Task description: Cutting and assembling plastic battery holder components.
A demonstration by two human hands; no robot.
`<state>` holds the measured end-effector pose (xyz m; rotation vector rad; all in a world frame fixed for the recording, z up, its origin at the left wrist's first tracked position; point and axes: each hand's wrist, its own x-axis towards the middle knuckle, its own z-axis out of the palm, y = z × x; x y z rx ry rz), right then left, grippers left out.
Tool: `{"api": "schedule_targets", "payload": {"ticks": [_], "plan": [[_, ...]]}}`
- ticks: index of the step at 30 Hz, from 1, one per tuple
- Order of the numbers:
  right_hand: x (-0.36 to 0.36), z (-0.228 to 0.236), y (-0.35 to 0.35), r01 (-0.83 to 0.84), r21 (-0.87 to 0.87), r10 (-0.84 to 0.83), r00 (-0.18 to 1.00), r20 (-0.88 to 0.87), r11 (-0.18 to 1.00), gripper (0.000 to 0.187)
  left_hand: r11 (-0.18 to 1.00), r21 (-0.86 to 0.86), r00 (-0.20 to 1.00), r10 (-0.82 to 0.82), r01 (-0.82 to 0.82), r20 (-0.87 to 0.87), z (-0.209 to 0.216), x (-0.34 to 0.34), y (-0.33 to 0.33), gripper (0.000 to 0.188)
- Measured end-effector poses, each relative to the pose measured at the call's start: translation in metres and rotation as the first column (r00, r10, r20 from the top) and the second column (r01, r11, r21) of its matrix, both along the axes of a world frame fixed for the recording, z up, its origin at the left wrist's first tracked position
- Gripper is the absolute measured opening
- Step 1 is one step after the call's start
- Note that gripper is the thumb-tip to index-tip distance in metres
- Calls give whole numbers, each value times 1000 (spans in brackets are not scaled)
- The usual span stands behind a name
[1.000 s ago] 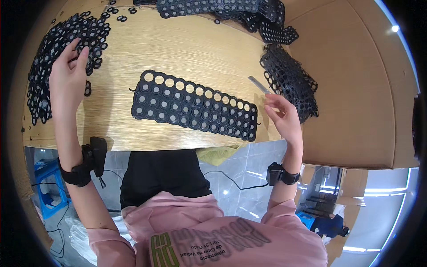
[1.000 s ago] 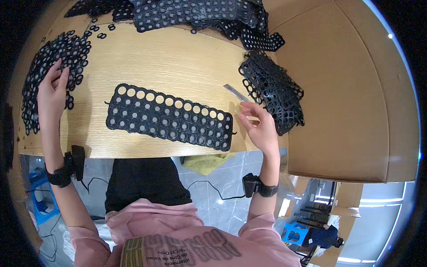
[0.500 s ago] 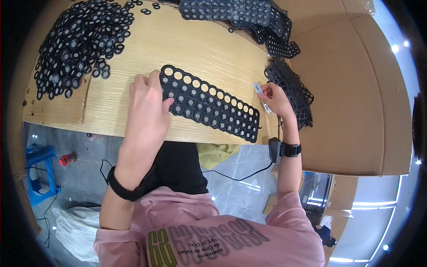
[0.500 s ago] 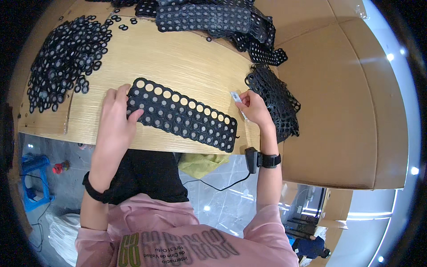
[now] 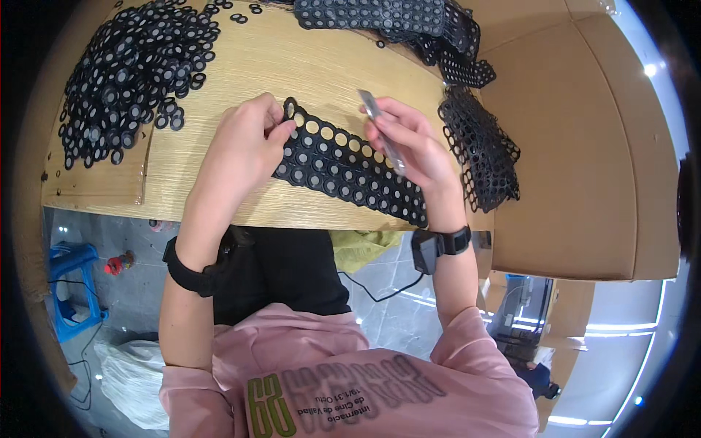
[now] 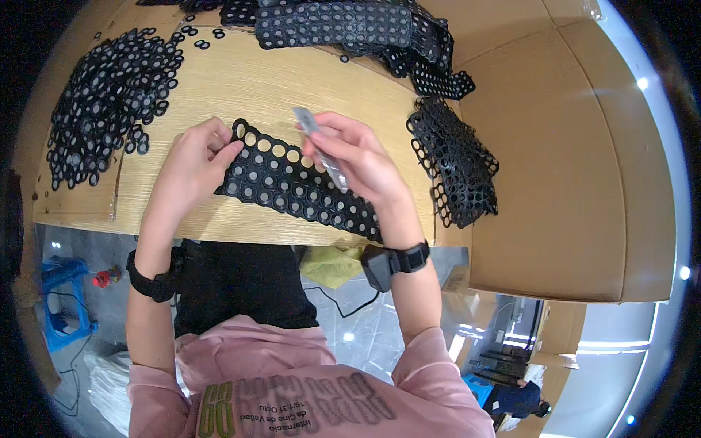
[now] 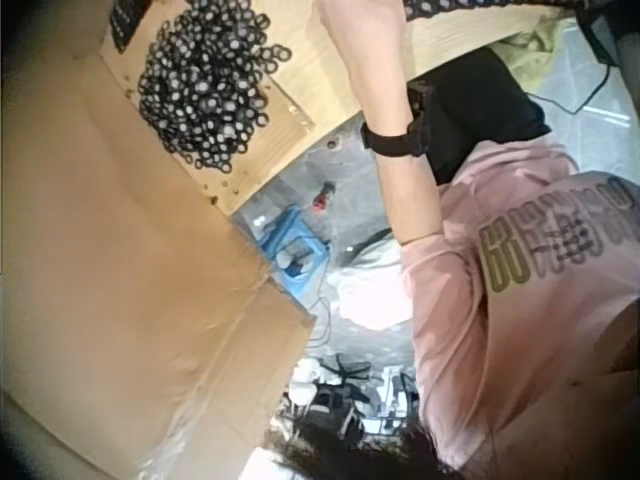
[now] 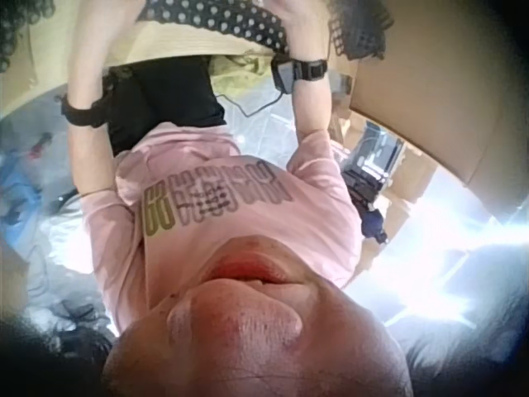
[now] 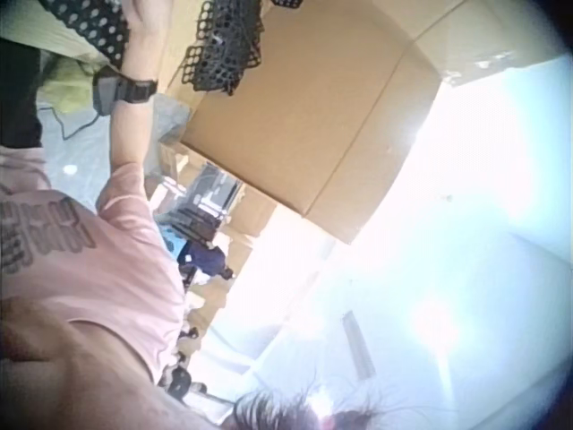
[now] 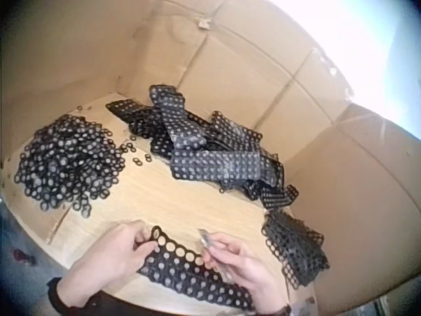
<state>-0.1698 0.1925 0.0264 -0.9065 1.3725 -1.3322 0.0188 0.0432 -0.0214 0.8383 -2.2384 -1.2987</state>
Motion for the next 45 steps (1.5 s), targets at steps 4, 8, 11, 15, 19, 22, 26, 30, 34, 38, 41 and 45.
{"api": "schedule_targets", "payload": {"ticks": [4, 8, 11, 15, 19, 22, 26, 30, 34, 38, 41, 45], "plan": [[20, -17, -38, 78, -82, -66, 989, 134, 994, 24, 994, 101, 998, -41, 46, -49, -15, 7, -12, 16], [18, -31, -49, 27, -58, -13, 973, 229, 998, 26, 896, 437, 997, -64, 78, -46, -7, 19, -13, 17], [19, -33, -50, -11, -77, 26, 979, 202, 997, 23, 893, 450, 1000, -4, -10, 31, 9, 19, -4, 20], [19, -32, -42, -89, -23, 92, 984, 152, 996, 19, 885, 453, 988, 48, -111, 147, 6, 16, -4, 22], [17, -38, -36, -211, 14, 208, 974, 90, 977, 17, 892, 444, 985, 10, -88, 175, 12, 13, -3, 20], [17, -39, -34, -276, 23, 273, 958, 94, 961, 16, 906, 416, 980, -2, -82, 198, 10, 15, -2, 17], [17, -44, -36, -298, 49, 301, 952, -64, 953, 15, 912, 387, 982, 73, -137, 175, 5, 15, 2, 19], [16, -44, -36, -323, 27, 323, 935, -145, 946, 18, 925, 349, 984, 111, -153, 138, 4, 16, 4, 21], [16, -45, -35, -319, 13, 317, 937, -147, 948, 21, 932, 332, 989, 121, -143, 88, 3, 16, 6, 20], [17, -50, -36, -325, -22, 316, 932, -176, 945, 21, 940, 313, 991, 118, -134, 69, 2, 15, 10, 19], [17, -49, -35, -316, -31, 303, 929, -210, 948, 22, 942, 293, 984, 137, -165, 114, 6, 14, 13, 19], [18, -48, -35, -296, -35, 271, 909, -316, 954, 24, 934, 314, 985, 170, -172, 35, 5, 12, 15, 16]]}}
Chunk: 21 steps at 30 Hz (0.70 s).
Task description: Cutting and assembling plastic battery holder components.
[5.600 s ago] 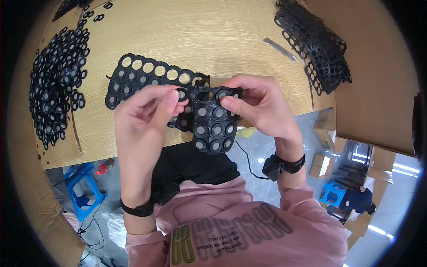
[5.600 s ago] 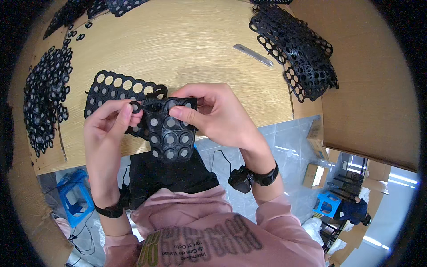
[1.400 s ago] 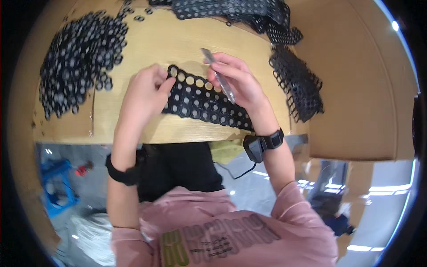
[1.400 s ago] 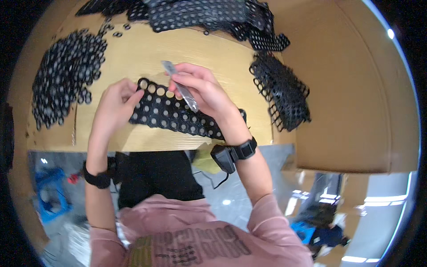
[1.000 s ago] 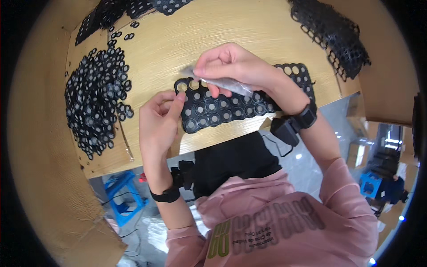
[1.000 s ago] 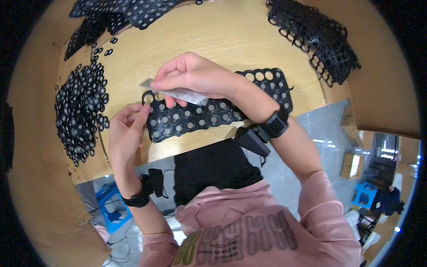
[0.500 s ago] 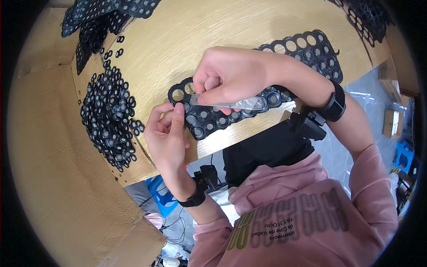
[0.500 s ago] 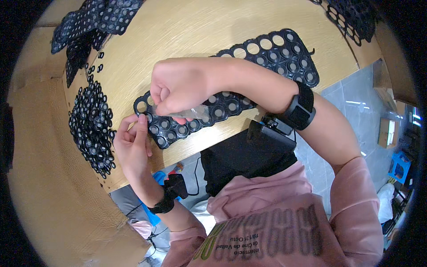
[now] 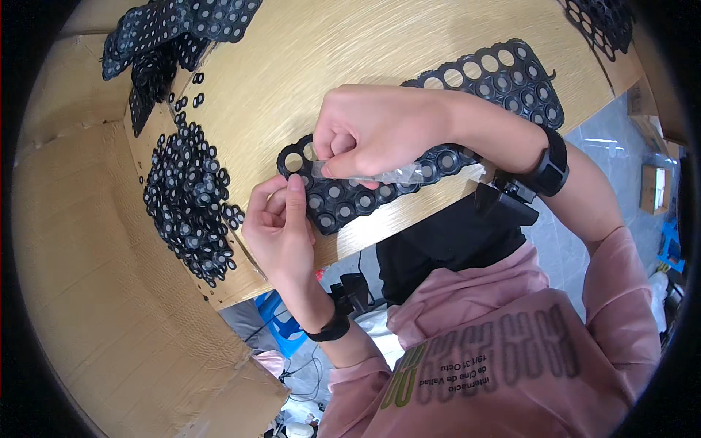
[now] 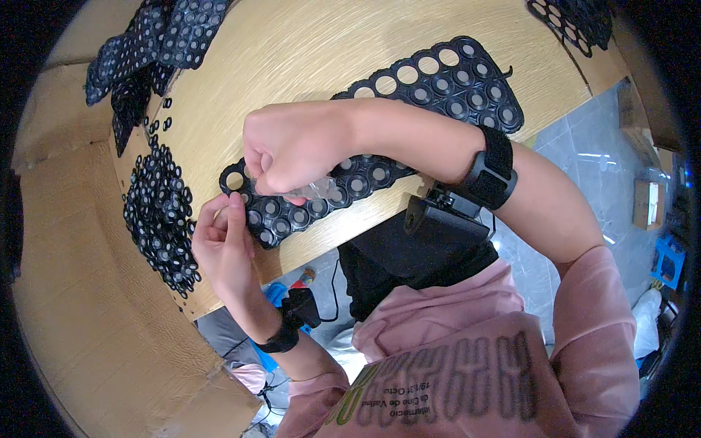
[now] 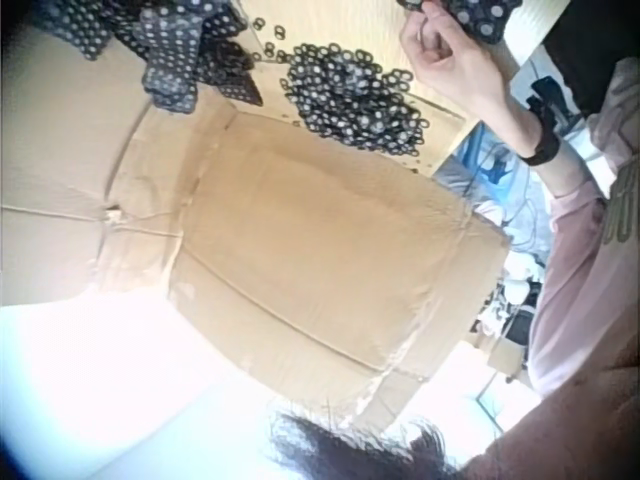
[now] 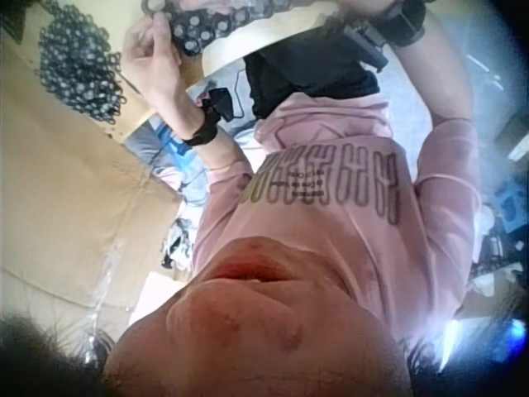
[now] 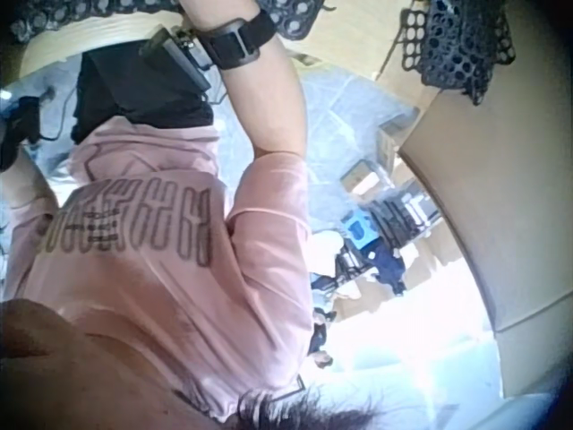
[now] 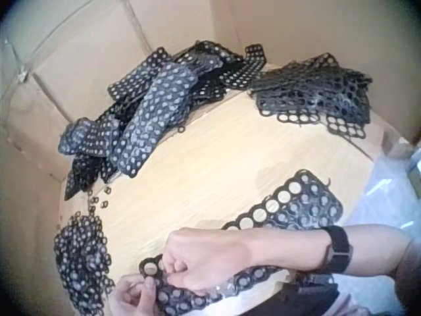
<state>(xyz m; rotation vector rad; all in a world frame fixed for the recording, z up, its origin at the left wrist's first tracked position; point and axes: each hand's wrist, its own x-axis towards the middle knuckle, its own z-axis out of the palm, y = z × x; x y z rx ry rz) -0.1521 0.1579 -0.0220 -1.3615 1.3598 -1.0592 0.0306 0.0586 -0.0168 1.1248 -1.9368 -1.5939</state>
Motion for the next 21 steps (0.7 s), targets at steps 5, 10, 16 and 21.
{"api": "schedule_targets", "payload": {"ticks": [5, 10, 16, 21], "plan": [[4, -2, 0, 20, -5, -20, 999, 29, 1000, 26, 994, -107, 1000, -17, 19, 16, 7, -3, 1, 14], [5, -1, 2, 47, 4, -47, 996, 74, 999, 26, 988, -141, 996, -44, 55, 75, 19, -10, 9, 11], [4, -3, 0, 52, -39, -51, 998, 44, 998, 27, 966, -239, 994, -83, 98, 73, 13, -3, 2, 8], [-9, 12, 12, -12, 92, -2, 988, 157, 996, 21, 982, -149, 991, -109, 120, 76, 2, 2, -4, 10]]}}
